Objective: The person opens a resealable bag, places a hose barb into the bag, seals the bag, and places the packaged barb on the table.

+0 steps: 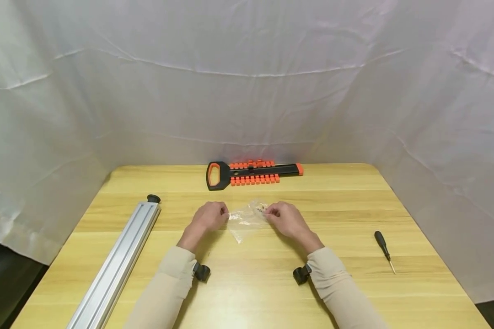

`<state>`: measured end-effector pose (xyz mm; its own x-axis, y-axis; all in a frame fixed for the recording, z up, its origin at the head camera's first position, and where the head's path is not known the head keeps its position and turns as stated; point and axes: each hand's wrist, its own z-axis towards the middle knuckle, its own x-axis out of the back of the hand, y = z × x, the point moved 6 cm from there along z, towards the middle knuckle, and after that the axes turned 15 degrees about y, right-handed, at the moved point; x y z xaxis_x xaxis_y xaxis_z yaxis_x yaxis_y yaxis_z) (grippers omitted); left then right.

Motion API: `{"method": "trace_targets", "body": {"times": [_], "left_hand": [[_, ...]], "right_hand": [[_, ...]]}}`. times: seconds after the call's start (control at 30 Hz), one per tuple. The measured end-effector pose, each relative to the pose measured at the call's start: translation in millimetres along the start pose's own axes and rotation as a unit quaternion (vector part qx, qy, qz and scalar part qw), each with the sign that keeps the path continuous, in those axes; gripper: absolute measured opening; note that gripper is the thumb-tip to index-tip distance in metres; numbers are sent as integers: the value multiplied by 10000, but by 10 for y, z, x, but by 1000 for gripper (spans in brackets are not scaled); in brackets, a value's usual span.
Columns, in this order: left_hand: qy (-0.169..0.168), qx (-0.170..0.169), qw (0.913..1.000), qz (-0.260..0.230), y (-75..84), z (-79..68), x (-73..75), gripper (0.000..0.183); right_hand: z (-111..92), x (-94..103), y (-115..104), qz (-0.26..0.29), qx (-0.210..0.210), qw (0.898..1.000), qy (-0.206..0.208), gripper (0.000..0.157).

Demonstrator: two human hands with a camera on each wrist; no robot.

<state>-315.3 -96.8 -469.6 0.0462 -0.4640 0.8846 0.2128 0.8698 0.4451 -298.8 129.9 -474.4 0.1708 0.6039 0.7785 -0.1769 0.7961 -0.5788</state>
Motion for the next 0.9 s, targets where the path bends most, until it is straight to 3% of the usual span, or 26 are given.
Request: {"method": "trace_targets", "body": {"times": [0.37,0.6,0.7,0.9], "left_hand": [[-121,-342,9990,-245,197,-301,-42,19],[-204,-199,9988,-399,287,-441,-49,19],[-205,-220,9985,-456,321,-465,-56,17],[-242,-296,9971,-660,379,-492,-83,12]], "right_hand": [[115,47,103,-96,166,9998,-44,17],[155,89,120,195,337,9992,92,15],[159,178,80,342,470,9980,264,14],[176,443,-109,574,1206,9869,907,10]]}}
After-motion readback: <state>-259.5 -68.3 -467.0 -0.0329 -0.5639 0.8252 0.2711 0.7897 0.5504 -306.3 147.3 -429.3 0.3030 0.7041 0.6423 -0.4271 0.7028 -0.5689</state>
